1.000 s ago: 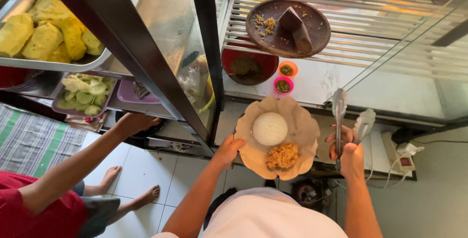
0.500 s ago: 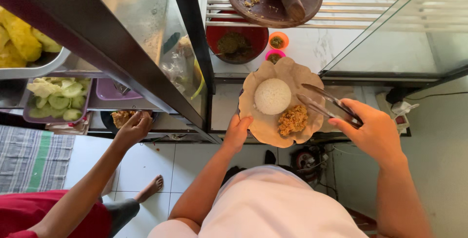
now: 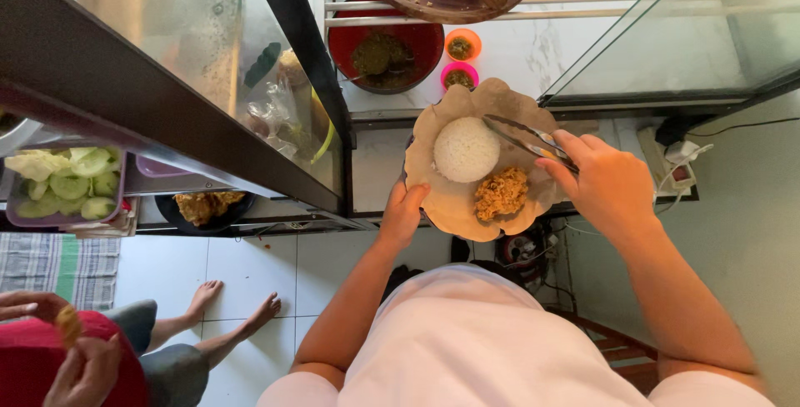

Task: The person assembles a meal on a leaf plate by first placing a portion of fried food next to a ball of rice. They then add several square pieces of yellow corn and slices of cucumber to the plate using tongs.

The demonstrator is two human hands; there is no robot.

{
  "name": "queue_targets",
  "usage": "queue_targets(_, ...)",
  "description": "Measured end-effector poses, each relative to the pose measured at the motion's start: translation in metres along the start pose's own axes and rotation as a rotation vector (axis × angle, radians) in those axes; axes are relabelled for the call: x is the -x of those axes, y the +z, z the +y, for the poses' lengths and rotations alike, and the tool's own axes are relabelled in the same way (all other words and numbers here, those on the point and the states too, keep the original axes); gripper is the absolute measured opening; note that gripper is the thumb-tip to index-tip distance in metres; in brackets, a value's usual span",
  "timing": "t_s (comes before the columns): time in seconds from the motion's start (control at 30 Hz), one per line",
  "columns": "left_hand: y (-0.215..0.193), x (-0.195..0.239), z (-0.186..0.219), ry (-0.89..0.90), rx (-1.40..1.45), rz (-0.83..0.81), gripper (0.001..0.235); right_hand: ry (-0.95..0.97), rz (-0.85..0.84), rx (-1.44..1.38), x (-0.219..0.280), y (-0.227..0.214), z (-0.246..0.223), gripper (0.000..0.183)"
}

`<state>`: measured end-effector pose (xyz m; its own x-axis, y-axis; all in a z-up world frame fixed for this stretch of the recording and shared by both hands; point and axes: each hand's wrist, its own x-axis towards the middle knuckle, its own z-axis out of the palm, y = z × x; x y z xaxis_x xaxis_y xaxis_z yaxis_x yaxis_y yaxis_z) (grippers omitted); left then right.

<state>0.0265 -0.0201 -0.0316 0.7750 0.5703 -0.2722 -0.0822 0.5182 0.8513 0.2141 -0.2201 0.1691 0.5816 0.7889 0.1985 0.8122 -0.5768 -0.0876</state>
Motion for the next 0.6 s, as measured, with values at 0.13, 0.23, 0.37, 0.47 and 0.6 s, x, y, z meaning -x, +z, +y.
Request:
queue_targets(0.13, -0.003, 0.0, 0.005, 0.005, -0.008, -0.001, 0.036, 0.017, 0.036, -0.11, -0.005, -0.002, 0.005, 0.047)
queue_targets(0.23, -0.003, 0.0, 0.007, -0.009, -0.015, 0.018, 0.034, -0.035, 0.06, -0.254, -0.007, -0.004, 0.005, 0.049)
queue_targets(0.37, -0.006, 0.002, 0.013, -0.006, -0.051, -0.042, 0.037, 0.002, 0.061, -0.429, -0.012, -0.014, 0.004, 0.058)
queue_targets(0.47, -0.005, 0.002, 0.016, 0.017, 0.002, -0.012, 0.039, -0.092, 0.169, -0.54, -0.019, -0.034, 0.003, 0.065)
queue_targets(0.6, -0.008, 0.001, 0.019, 0.025, -0.027, -0.019, 0.038, -0.052, 0.245, -0.57, -0.034, -0.076, -0.003, 0.073)
